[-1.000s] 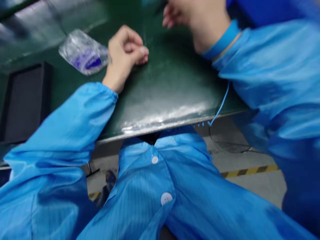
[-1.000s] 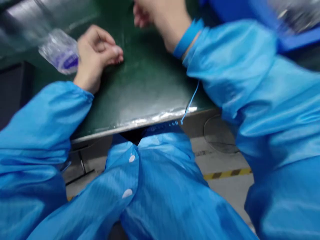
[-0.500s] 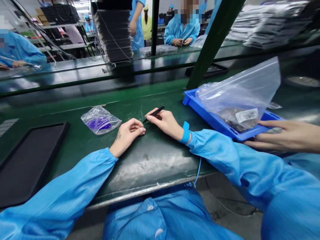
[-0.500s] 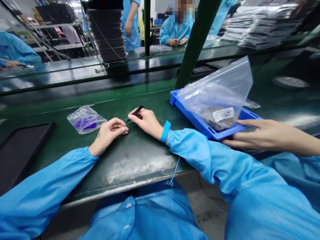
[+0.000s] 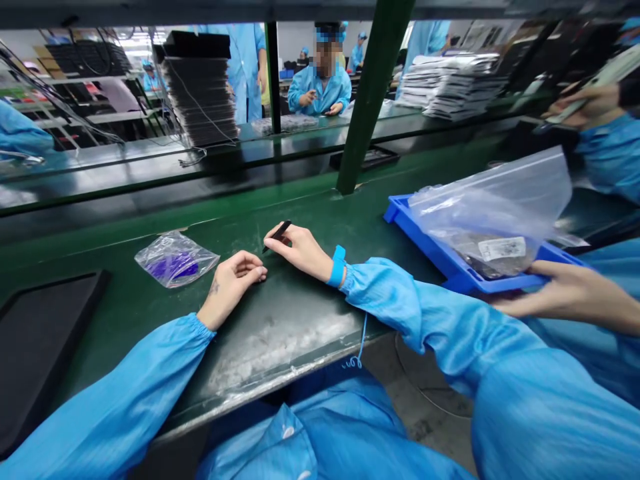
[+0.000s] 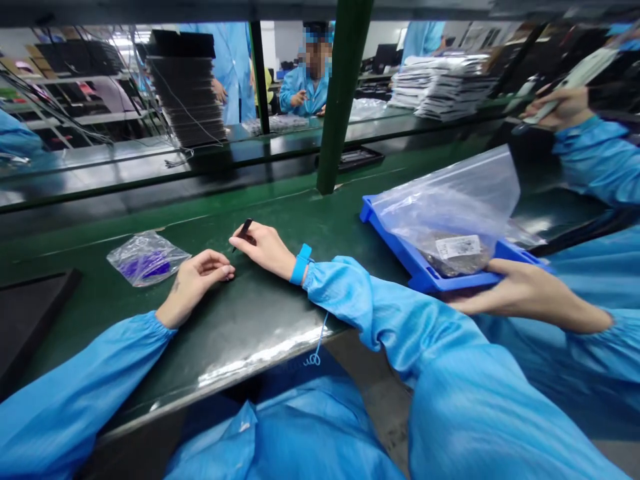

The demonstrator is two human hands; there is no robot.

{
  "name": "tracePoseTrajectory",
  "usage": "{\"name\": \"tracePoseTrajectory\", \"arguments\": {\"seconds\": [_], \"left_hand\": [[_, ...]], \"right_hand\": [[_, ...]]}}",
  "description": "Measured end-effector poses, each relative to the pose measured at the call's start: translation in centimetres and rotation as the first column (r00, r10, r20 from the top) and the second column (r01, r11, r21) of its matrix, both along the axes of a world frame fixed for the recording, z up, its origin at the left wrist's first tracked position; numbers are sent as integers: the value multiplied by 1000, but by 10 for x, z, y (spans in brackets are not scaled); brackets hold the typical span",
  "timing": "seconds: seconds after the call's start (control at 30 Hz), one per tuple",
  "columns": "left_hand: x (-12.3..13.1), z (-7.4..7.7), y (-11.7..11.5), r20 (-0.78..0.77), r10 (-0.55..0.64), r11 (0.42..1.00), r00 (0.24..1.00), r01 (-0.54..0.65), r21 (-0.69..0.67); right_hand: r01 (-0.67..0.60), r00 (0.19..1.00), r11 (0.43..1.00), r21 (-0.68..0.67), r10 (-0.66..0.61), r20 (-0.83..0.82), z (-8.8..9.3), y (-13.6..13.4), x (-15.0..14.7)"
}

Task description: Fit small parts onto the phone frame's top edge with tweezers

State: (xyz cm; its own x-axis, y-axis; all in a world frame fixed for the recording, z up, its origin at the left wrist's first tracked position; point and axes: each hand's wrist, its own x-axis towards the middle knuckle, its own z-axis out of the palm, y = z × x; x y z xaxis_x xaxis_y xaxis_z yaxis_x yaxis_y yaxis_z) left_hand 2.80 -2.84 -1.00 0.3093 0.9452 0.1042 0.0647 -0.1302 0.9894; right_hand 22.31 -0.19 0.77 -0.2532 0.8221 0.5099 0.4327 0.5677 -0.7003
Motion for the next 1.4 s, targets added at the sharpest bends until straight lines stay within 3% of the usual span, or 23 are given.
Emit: {"name": "tracePoseTrajectory", "arguments": {"seconds": [0.57,0.87,1.0,1.2,1.4], "left_hand": [[4,-3,0,72,5,1000,997,-3,-17],[4,-4,8,139,43,999,989,-39,-35],[3,-6,8,116,59,998,991,-55,-34],[4,0,6,23,97,995,995,-97,-22],[6,2,2,-29,5,1000,1000,-5,-8]], "right_hand": [[-156,986,979,-131,163,45,5,-13,1],[-192,971,962,-194,215,103,1,-7,4],[-169,960,980,-105,187,209,3,-10,2],[-197,916,969,148,128,381,2,-16,-1],[-219,745,924,312,-48,665,-1,-21,1]]}}
